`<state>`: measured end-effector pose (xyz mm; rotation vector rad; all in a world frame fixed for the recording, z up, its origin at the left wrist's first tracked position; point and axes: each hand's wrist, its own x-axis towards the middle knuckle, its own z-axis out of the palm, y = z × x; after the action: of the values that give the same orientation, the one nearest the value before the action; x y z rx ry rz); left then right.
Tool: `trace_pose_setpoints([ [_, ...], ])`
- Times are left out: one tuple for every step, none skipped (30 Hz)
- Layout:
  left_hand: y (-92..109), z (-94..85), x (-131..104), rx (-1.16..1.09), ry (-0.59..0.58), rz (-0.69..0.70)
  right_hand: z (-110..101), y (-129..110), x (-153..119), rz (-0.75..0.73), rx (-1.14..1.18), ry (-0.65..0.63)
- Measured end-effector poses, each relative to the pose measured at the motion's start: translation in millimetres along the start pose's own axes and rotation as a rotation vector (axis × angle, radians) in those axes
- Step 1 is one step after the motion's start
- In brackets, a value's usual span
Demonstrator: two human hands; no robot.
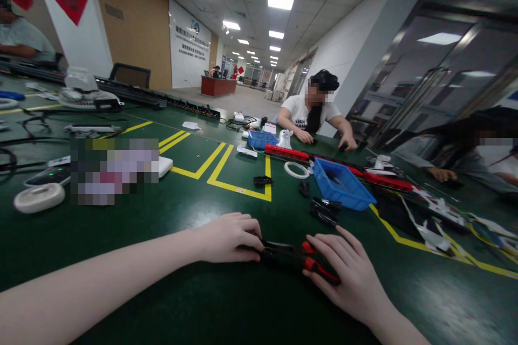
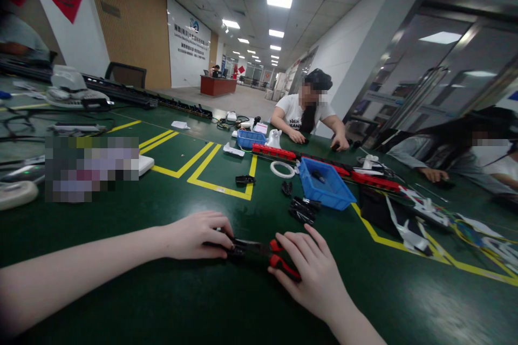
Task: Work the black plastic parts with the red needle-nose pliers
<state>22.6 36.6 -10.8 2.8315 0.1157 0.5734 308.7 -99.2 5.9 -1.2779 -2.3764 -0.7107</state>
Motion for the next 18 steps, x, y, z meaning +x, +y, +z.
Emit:
trace_pose_setpoints([
  [0, 0.3, 0, -0.001, -0.001, 0.000, 0, 0, 0, 0.009, 0.005, 0.003],
  [-1, 0.6, 0, -0.001, -0.003, 0.001, 0, -1, 0, 0.014, 0.011, 0.005],
  [-1, 0.9, 0, 0.000, -0.005, 0.001, 1, -1, 1, 0.012, 0.016, 0.006],
  [-1, 1.2, 0, 0.001, -0.006, 0.000, 1, -3, 1, 0.006, 0.021, 0.005],
  [-2, 1.5, 0, 0.002, -0.008, 0.001, 1, -4, 2, -0.002, 0.026, 0.001],
  [-2, 1.7, 0, 0.001, -0.009, 0.002, 0, -5, 3, -0.009, 0.031, -0.002],
  [-2, 1.9, 0, 0.001, -0.011, 0.004, 0, -6, 3, -0.013, 0.036, -0.007],
  [-3, 2.0, 0, 0.000, -0.012, 0.005, 0, -8, 4, -0.014, 0.041, -0.012],
  [-3, 2.0, 0, -0.003, -0.015, 0.006, -1, -8, 5, -0.011, 0.045, -0.016],
  [-3, 1.8, 0, -0.004, -0.018, 0.004, -1, -9, 5, -0.009, 0.049, -0.017],
  [-2, 1.6, 0, -0.006, -0.022, 0.001, -1, -10, 6, -0.008, 0.051, -0.017],
  [-2, 1.3, 0, -0.007, -0.025, -0.002, -2, -10, 6, -0.007, 0.053, -0.016],
  [-2, 1.0, 0, -0.010, -0.027, -0.005, -2, -11, 6, -0.008, 0.057, -0.014],
  [-2, 0.8, 0, -0.015, -0.027, -0.007, -2, -11, 6, -0.008, 0.064, -0.013],
  [-1, 0.6, 0, -0.020, -0.027, -0.009, -2, -11, 6, -0.006, 0.073, -0.014],
  [-1, 0.5, -1, -0.026, -0.025, -0.010, -2, -12, 7, -0.001, 0.084, -0.017],
  [-1, 0.4, -1, -0.030, -0.022, -0.011, -2, -12, 7, 0.006, 0.096, -0.022],
  [-1, 0.3, -1, -0.034, -0.020, -0.013, -2, -13, 7, 0.012, 0.107, -0.026],
])
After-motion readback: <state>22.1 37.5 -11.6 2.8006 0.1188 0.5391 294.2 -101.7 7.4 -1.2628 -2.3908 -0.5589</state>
